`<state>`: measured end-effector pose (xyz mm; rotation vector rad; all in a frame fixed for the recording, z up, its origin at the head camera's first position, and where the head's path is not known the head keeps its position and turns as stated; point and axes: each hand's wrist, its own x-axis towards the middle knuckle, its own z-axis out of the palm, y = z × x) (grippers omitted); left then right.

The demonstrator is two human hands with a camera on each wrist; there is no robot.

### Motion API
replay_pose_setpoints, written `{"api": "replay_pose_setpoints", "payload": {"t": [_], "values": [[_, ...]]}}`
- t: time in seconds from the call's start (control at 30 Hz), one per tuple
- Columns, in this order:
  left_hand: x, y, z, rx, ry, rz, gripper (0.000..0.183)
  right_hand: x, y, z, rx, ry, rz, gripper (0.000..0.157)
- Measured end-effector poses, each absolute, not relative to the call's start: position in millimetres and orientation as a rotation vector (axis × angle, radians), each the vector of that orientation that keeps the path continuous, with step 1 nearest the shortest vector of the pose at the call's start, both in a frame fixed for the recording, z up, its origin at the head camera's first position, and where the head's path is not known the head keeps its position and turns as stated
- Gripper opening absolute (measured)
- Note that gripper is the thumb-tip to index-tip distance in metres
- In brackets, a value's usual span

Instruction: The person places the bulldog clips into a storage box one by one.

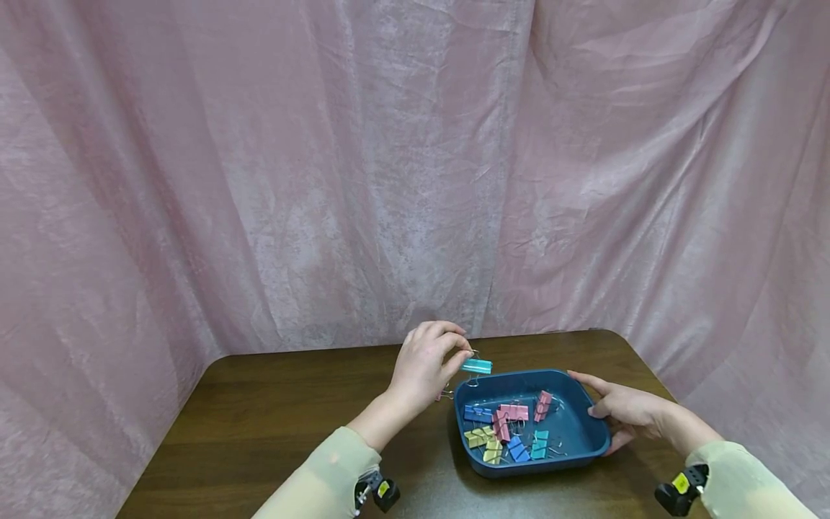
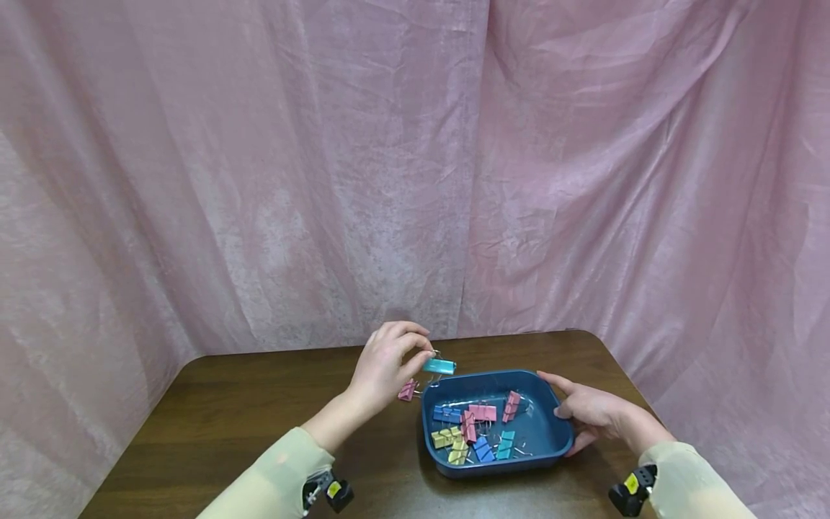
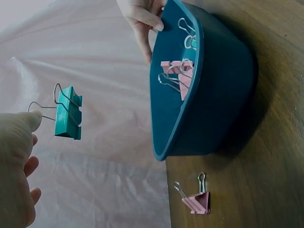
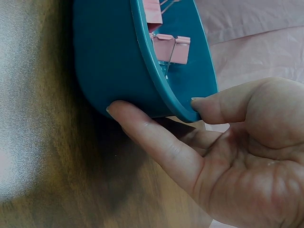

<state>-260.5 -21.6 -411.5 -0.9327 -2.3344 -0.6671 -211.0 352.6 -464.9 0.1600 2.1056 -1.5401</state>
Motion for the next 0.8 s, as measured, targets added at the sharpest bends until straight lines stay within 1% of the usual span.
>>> {"api": "replay_pose_setpoints", "payload": {"t": [0.8], "values": [[-255.5,10.3,-422.1,-1.008,-2.323,-0.583,0.007,-211.4,352.9,-464.3,0.168,2.112,-1.536,0.077]]}}
